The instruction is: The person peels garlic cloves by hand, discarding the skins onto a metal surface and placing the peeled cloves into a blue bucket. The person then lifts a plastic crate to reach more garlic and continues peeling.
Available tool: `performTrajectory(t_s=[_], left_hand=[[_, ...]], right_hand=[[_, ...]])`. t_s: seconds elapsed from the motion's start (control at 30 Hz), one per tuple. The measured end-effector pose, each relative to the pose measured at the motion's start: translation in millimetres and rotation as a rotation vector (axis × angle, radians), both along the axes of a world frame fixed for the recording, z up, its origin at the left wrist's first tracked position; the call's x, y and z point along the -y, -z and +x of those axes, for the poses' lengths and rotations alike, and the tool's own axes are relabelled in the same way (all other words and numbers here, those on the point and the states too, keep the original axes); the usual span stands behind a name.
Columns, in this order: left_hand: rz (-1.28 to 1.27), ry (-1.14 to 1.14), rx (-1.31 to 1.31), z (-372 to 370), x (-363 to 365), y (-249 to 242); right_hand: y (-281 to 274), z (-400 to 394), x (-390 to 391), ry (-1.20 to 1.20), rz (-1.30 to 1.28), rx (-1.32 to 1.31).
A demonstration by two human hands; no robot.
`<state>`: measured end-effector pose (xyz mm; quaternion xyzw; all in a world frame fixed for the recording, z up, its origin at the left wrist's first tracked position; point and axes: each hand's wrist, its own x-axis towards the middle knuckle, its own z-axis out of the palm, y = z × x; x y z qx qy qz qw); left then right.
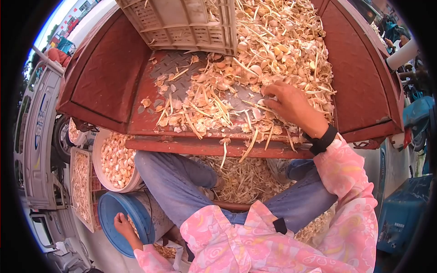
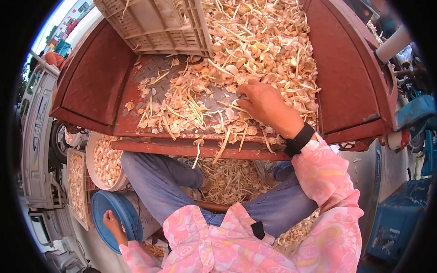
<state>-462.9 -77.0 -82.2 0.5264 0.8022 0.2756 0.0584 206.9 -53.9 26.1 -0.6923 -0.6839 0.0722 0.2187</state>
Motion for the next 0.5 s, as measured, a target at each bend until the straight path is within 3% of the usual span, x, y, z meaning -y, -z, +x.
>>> performTrajectory(t_s=[0.07,0.13,0.27,0.33,0.37,0.43,0.5], left_hand=[[0.173,0.09,0.087,80,-26,-67],[0.258,0.221,0.392,167,-45,-117],[0.062,0.875,0.836,346,-51,-151],[-0.025,1.139,0.607,411,-57,-135],[0.079,1.217,0.459,441,-62,-123],[0.021,1.248,0.326,480,-69,-99],[-0.062,1.28,0.369,497,-75,-83]], right_hand=[[3,-12,0,-0.012,-0.029,0.06],[6,-18,-1,-0.027,-0.04,0.089],[12,-18,3,-0.051,0.0,0.074],[9,-22,7,-0.065,0.041,0.047],[6,-26,9,-0.075,0.065,0.025],[4,-32,11,-0.096,0.094,-0.014],[14,-24,9,-0.113,0.103,-0.08]])
